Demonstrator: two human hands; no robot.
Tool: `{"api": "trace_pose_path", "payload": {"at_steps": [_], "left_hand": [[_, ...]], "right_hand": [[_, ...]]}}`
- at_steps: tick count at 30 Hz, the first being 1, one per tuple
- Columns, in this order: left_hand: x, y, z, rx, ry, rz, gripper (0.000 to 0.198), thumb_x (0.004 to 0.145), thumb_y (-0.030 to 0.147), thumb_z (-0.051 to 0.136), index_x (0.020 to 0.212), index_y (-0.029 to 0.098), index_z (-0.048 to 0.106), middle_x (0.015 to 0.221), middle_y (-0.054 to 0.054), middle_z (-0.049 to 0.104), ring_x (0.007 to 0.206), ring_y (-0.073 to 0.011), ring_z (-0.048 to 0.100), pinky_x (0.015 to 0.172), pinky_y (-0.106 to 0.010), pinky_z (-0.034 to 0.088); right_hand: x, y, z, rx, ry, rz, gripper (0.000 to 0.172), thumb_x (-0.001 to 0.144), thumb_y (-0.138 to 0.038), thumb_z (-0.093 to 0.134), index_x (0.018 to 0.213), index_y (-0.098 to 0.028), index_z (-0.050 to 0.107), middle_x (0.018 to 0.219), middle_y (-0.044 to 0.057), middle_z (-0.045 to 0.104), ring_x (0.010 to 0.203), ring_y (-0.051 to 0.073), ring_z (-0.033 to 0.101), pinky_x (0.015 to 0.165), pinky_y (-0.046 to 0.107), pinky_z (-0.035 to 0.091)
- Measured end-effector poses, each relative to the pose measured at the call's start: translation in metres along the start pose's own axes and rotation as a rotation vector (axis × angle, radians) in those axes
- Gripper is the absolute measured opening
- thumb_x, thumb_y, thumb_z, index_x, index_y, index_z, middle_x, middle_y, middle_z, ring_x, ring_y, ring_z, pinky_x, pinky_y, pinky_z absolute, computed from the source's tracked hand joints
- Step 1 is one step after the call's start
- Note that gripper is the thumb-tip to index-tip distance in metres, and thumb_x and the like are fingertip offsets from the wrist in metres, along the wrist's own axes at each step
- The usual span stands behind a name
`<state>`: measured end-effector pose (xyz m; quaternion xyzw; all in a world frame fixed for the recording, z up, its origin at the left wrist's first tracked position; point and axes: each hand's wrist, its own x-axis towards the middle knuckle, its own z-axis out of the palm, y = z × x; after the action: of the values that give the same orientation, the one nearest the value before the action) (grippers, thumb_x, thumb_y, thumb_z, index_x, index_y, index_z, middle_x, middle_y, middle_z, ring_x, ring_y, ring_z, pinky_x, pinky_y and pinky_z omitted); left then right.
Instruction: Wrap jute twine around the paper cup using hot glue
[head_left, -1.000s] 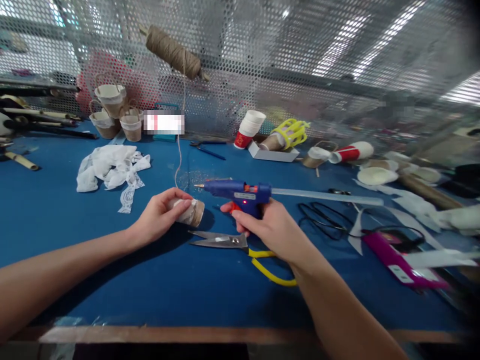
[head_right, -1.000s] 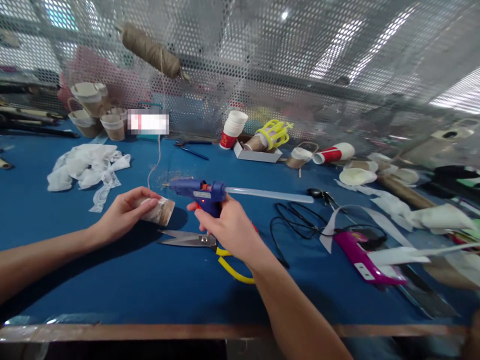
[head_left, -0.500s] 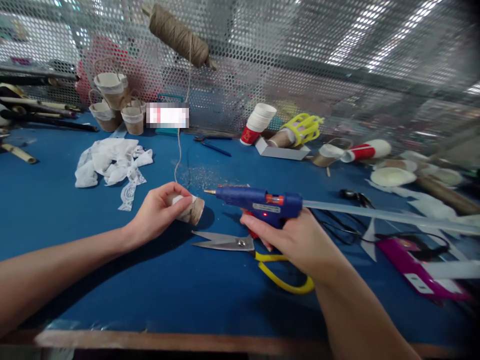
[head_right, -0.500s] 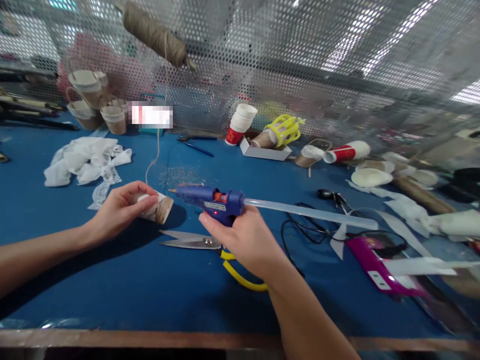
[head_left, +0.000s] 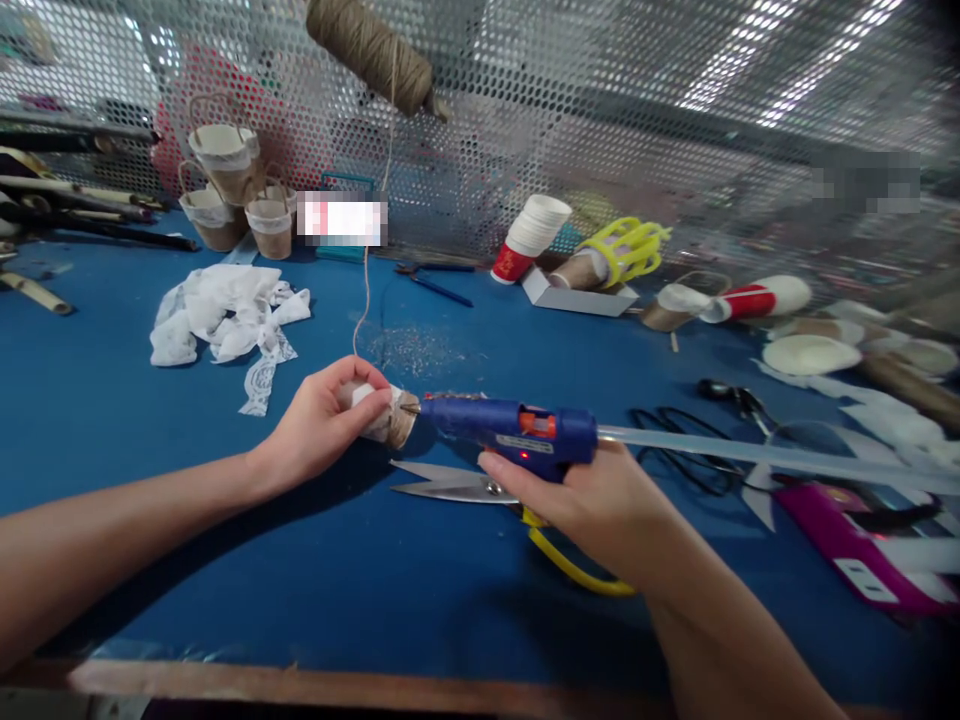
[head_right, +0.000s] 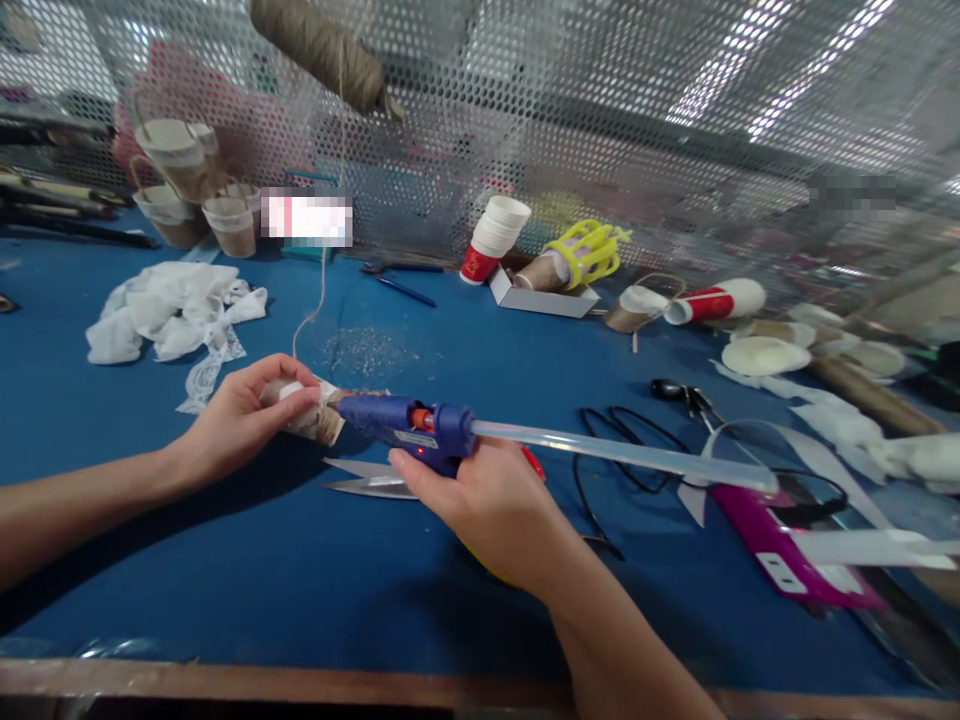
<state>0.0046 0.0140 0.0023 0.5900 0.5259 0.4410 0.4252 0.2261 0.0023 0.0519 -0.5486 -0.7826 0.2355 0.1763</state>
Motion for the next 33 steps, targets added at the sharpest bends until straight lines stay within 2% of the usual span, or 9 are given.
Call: {"api": "trace_pose_path", "payload": {"at_steps": [3,8,12,14,16,21,25,33], "left_hand": [[-0.001,0.001,0.001,-0.004,-0.005,-0.003,0.015,0.075,0.03,0.056,0.078,0.016,0.052,0.064,0.002,0.053,0.051,-0.0073,0.044,0.048,-0.018,0.036],[-0.002,0.002,0.001,-0.01,-0.014,-0.002,0.016,0.075,0.03,0.056,0.08,0.016,0.053,0.067,0.001,0.055,0.053,-0.0078,0.047,0.049,-0.018,0.038],[-0.002,0.004,0.001,0.018,-0.019,0.008,0.018,0.076,0.033,0.055,0.081,0.015,0.053,0.065,0.002,0.054,0.052,-0.0071,0.044,0.048,-0.017,0.037],[-0.003,0.005,0.002,0.036,-0.019,0.014,0.017,0.076,0.032,0.055,0.081,0.015,0.053,0.066,0.002,0.054,0.052,-0.007,0.044,0.048,-0.017,0.036],[-0.003,0.005,0.002,0.057,-0.014,0.024,0.016,0.076,0.031,0.055,0.08,0.015,0.054,0.065,0.002,0.054,0.052,-0.0068,0.043,0.048,-0.017,0.036],[-0.002,0.004,0.002,0.073,-0.01,0.041,0.016,0.077,0.032,0.055,0.08,0.015,0.054,0.063,0.003,0.052,0.049,-0.0067,0.041,0.046,-0.017,0.034],[-0.002,0.002,0.002,0.074,-0.018,0.033,0.016,0.077,0.031,0.054,0.081,0.016,0.054,0.064,0.002,0.053,0.051,-0.0073,0.042,0.047,-0.018,0.035],[-0.002,0.003,0.002,0.083,-0.008,0.053,0.017,0.077,0.032,0.054,0.081,0.015,0.054,0.064,0.002,0.053,0.051,-0.0074,0.043,0.047,-0.017,0.036]], "right_hand": [[0.0,0.003,0.004,-0.052,0.04,-0.018,0.019,0.074,-0.038,0.055,0.068,-0.021,0.059,0.058,0.002,0.06,0.052,0.017,0.053,0.052,0.031,0.043],[-0.001,0.01,0.004,-0.272,0.098,-0.343,0.022,0.073,-0.03,0.052,0.083,-0.023,0.07,0.062,0.005,0.062,0.055,0.019,0.054,0.052,0.031,0.04],[-0.004,0.007,-0.002,-0.442,0.136,-0.556,0.03,0.078,-0.021,0.043,0.081,-0.025,0.072,0.052,0.004,0.058,0.051,0.018,0.053,0.05,0.03,0.037],[-0.004,0.003,-0.003,-0.483,0.152,-0.604,0.033,0.08,-0.02,0.039,0.079,-0.026,0.072,0.051,0.005,0.057,0.053,0.02,0.055,0.051,0.031,0.037],[-0.005,-0.001,-0.002,-0.479,0.169,-0.57,0.034,0.082,-0.023,0.038,0.075,-0.023,0.071,0.054,0.006,0.059,0.056,0.021,0.056,0.052,0.032,0.039],[-0.006,-0.005,0.003,-0.281,0.14,-0.316,0.028,0.081,-0.034,0.044,0.069,-0.021,0.065,0.056,0.004,0.057,0.052,0.017,0.053,0.052,0.031,0.041],[-0.006,-0.008,0.002,-0.193,0.084,-0.27,0.022,0.08,-0.032,0.045,0.071,-0.022,0.062,0.056,0.003,0.057,0.049,0.016,0.05,0.049,0.03,0.04],[-0.008,-0.007,0.003,-0.143,0.049,-0.202,0.014,0.079,-0.028,0.048,0.072,-0.023,0.06,0.056,0.001,0.055,0.046,0.012,0.045,0.045,0.026,0.038]]}}
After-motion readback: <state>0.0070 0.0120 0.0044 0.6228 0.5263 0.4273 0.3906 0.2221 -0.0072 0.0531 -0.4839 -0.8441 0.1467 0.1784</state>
